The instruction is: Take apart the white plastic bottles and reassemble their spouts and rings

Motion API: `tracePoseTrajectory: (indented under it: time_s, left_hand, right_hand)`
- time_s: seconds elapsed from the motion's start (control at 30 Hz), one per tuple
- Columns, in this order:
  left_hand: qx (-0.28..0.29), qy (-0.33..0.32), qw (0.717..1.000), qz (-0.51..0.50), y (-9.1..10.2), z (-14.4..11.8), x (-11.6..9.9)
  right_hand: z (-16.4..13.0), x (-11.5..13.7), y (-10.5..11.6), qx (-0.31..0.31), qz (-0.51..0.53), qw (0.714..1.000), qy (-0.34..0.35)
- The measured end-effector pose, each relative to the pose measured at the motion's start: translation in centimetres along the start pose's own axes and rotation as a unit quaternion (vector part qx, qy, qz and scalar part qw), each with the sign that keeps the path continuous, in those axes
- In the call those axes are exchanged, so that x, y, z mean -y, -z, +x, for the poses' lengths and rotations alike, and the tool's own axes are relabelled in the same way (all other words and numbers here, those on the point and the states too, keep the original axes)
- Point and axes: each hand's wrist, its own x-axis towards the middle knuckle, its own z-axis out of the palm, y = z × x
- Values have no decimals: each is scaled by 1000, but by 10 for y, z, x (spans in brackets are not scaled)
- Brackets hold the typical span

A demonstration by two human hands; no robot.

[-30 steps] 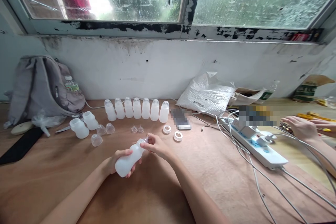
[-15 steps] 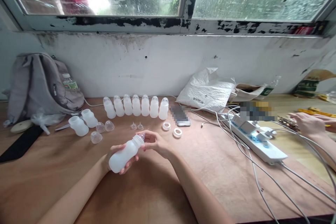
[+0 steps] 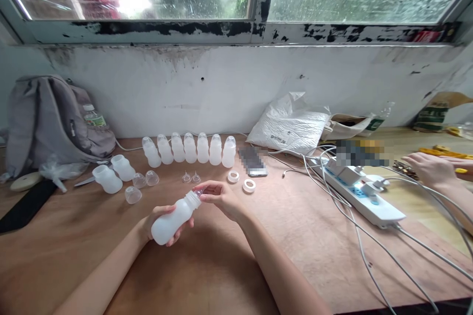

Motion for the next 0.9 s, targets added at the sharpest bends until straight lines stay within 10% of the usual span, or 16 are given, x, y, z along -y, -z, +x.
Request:
tracePoseTrajectory:
  time_s: [0.9]
  left_hand:
    - [-33, 18, 997, 72, -2, 0, -4]
  right_hand:
    - [2, -11, -5, -43, -106, 993, -33]
